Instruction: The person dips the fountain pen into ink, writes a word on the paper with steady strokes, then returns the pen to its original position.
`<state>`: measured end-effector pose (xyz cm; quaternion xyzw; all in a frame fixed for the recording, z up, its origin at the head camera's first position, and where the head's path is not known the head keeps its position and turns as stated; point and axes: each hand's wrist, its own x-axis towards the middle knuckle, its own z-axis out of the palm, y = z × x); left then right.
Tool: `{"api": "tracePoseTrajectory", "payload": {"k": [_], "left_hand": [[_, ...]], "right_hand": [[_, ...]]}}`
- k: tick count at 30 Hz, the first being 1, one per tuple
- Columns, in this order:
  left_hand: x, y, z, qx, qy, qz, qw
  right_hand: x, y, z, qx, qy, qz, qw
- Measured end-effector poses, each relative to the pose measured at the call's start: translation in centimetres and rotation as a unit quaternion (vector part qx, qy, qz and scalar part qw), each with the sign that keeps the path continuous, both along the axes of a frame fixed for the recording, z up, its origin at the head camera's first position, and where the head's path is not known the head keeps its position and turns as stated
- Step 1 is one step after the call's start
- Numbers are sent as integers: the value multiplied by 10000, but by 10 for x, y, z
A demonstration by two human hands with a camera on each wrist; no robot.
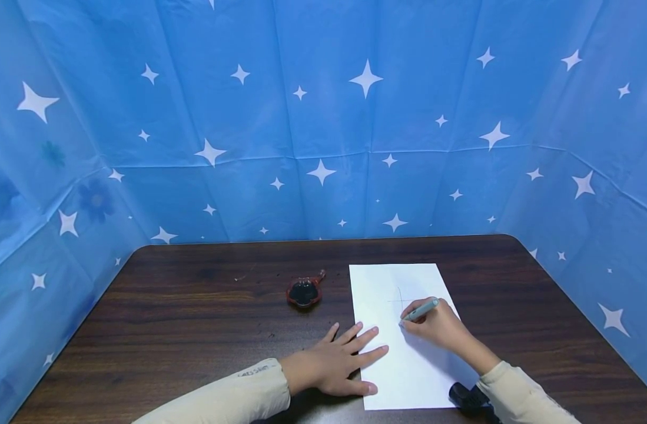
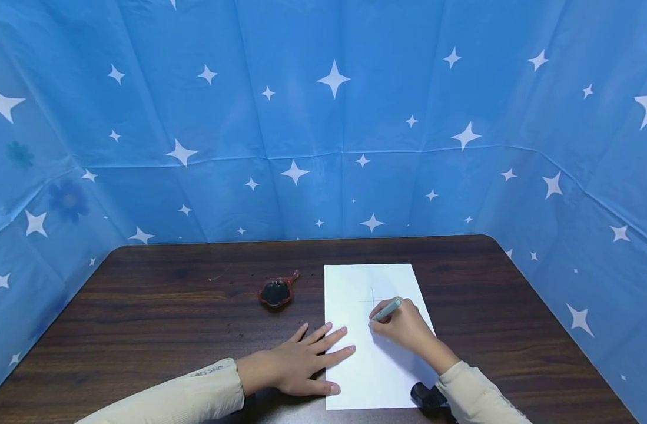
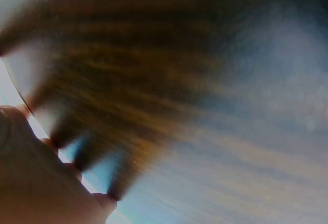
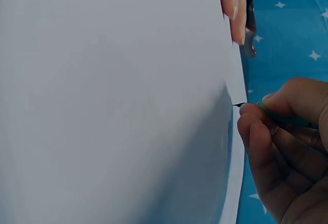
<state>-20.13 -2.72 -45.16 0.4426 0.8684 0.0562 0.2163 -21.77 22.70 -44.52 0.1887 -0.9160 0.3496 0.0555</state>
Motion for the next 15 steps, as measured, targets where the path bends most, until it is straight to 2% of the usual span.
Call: {"api": "tracePoseTrajectory", "payload": {"k": [7,15], "left_hand": [[1,0,0,-36,22,26,10000],[1,1,1,-39,14,38,10000]], "right_hand": [[0,-1,4,-264,-156,172,9994],[-15,10,16,-806,-666,-473,9934]]}}
